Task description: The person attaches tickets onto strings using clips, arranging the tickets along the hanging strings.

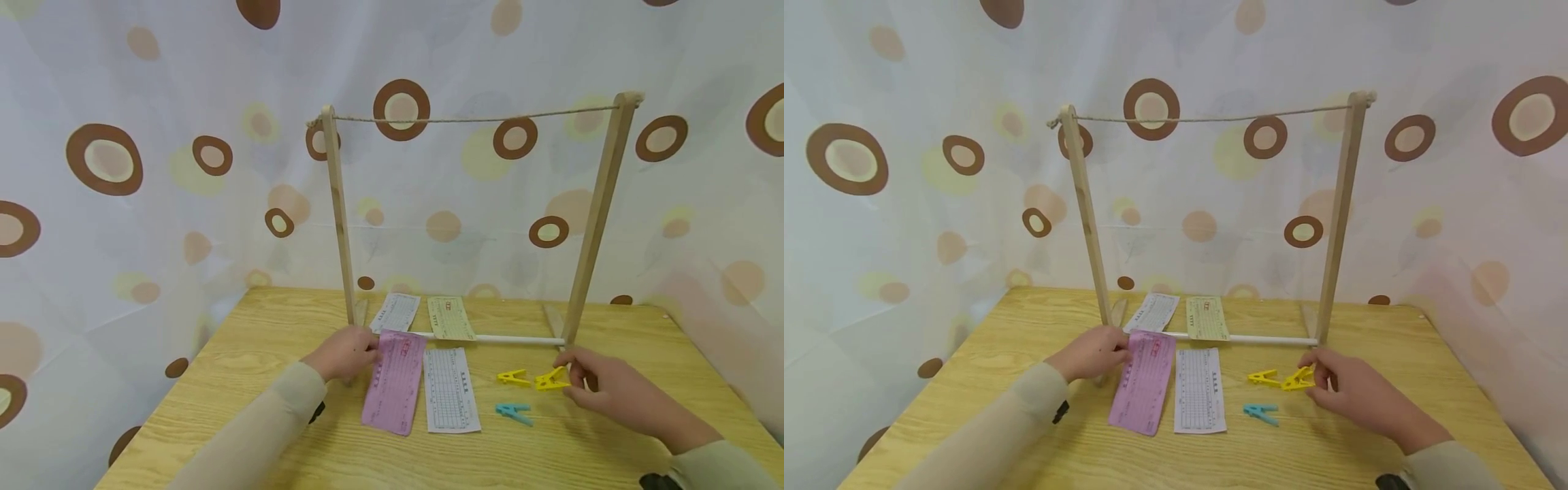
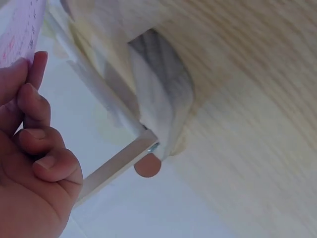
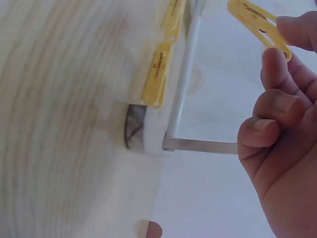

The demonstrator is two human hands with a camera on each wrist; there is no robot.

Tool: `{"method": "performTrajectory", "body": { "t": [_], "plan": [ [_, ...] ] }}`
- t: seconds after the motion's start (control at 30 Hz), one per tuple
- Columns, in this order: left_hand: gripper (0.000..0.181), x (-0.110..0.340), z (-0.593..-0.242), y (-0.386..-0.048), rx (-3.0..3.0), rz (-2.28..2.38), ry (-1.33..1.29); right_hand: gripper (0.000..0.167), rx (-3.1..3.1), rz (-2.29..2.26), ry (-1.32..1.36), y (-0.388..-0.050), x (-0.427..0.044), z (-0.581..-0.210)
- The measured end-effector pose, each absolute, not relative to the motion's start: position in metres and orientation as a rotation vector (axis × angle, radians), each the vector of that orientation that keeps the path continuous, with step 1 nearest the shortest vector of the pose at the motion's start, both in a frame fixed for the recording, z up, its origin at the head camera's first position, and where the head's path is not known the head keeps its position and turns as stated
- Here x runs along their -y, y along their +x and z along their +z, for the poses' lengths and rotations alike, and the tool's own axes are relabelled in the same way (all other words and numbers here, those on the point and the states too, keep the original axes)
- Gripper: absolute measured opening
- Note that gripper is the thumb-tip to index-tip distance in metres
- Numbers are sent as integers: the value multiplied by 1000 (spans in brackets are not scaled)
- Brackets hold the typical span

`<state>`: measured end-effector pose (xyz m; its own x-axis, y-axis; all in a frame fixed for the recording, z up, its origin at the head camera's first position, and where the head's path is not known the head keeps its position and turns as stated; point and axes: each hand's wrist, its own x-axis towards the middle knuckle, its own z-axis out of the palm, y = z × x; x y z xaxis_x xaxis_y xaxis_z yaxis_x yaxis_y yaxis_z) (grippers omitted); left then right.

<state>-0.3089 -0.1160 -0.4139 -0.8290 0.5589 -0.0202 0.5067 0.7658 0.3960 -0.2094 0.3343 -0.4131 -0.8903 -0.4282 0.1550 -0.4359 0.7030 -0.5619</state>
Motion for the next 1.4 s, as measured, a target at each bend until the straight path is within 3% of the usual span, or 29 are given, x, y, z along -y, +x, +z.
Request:
{"method": "performTrajectory", "body": {
  "t": [0.77,1.4],
  "plan": [
    [32,83,-350,-298,-3090,711,1151,33,2601,824,625,-221,-332,-330],
    [24,-4,-237,-326,-3236,779,1281,34,2448,330,428,-242,-334,-166]
  ]
}}
